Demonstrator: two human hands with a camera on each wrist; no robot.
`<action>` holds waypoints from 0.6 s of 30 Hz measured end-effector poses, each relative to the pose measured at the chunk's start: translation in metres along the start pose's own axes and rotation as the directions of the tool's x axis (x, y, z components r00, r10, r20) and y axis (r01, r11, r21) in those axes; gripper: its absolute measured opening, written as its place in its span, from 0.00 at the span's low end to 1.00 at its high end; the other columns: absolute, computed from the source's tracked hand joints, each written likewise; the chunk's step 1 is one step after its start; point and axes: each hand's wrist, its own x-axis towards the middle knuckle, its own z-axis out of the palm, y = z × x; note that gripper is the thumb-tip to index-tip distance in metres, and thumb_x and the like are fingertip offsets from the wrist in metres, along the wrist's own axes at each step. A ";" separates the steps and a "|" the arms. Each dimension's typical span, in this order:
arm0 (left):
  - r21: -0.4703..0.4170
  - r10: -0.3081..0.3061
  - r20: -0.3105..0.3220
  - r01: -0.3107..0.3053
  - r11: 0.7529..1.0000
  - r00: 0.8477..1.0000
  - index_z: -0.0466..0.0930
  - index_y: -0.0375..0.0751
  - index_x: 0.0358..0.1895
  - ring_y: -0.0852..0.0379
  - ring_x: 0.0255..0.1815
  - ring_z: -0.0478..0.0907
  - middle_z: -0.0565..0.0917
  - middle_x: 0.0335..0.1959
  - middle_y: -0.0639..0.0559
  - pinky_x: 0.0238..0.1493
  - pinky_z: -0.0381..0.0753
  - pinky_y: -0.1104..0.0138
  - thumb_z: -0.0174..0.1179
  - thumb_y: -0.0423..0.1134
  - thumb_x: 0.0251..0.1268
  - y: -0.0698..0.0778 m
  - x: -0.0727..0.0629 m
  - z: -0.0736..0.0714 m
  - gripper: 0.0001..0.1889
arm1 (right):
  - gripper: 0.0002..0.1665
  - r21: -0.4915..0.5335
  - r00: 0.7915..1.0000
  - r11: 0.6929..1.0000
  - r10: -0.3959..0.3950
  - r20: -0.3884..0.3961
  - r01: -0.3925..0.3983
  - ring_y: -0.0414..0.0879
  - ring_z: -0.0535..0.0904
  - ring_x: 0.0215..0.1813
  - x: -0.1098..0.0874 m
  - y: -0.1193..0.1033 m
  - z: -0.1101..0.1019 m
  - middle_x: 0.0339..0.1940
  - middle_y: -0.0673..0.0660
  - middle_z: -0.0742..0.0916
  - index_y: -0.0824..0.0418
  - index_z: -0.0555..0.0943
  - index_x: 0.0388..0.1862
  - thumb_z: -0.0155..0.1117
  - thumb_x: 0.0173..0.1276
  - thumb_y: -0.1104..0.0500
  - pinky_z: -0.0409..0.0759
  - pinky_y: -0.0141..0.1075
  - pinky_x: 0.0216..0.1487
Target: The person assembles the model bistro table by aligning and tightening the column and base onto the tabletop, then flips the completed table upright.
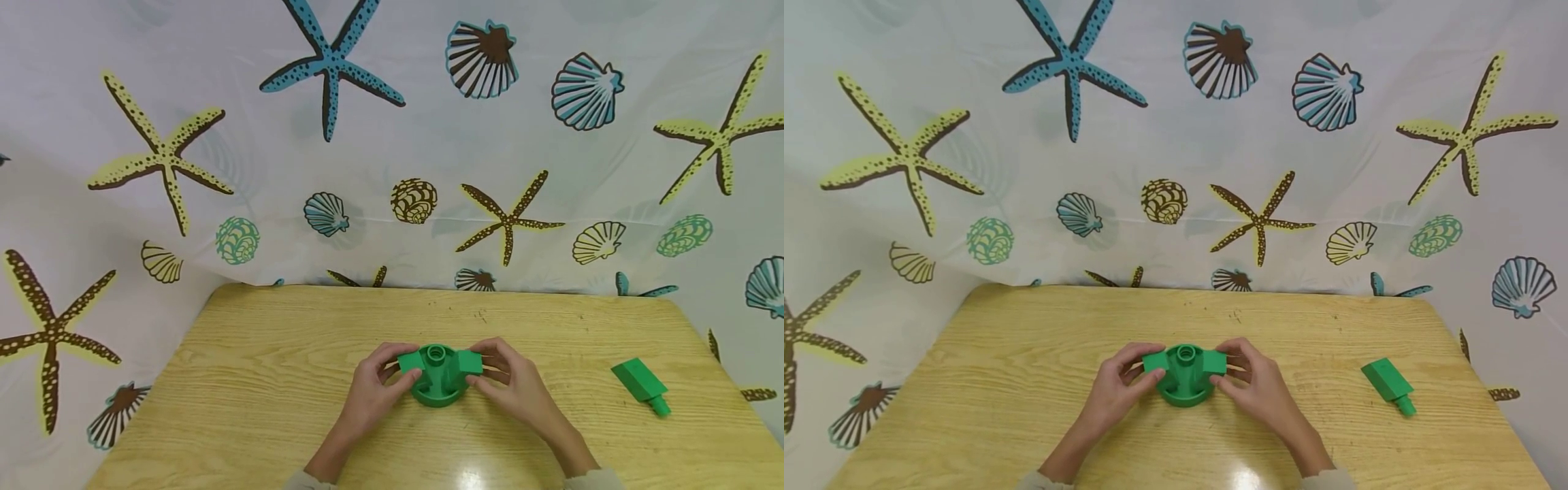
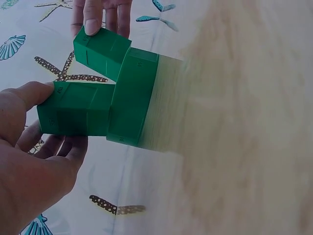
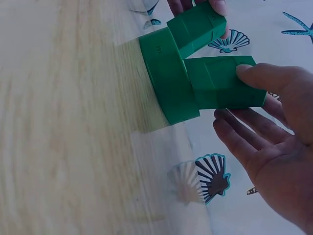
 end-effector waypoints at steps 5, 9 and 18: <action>-0.002 0.009 -0.005 -0.009 1.000 1.000 0.82 0.38 0.61 0.45 0.64 0.77 0.79 0.59 0.41 0.65 0.79 0.59 0.68 0.31 0.69 0.000 0.000 0.000 0.18 | 0.25 0.010 1.000 1.000 0.004 0.009 -0.004 0.55 0.86 0.52 0.000 0.002 0.003 0.51 0.59 0.88 0.61 0.76 0.55 0.78 0.63 0.62 0.86 0.39 0.54; -0.004 0.012 -0.004 -0.012 1.000 1.000 0.82 0.35 0.61 0.44 0.64 0.77 0.79 0.59 0.38 0.64 0.79 0.60 0.68 0.31 0.69 0.000 0.000 0.000 0.18 | 0.31 0.005 0.999 1.000 0.018 0.048 -0.018 0.52 0.85 0.51 0.001 0.002 0.004 0.57 0.60 0.85 0.61 0.77 0.63 0.79 0.62 0.61 0.86 0.40 0.55; -0.011 -0.014 -0.008 0.014 1.000 1.000 0.83 0.36 0.60 0.44 0.63 0.77 0.79 0.58 0.38 0.64 0.79 0.60 0.69 0.32 0.68 0.001 0.000 0.000 0.18 | 0.33 0.088 0.993 0.996 0.021 0.118 -0.031 0.54 0.80 0.65 0.004 0.002 0.008 0.64 0.66 0.82 0.64 0.78 0.65 0.78 0.62 0.63 0.81 0.40 0.62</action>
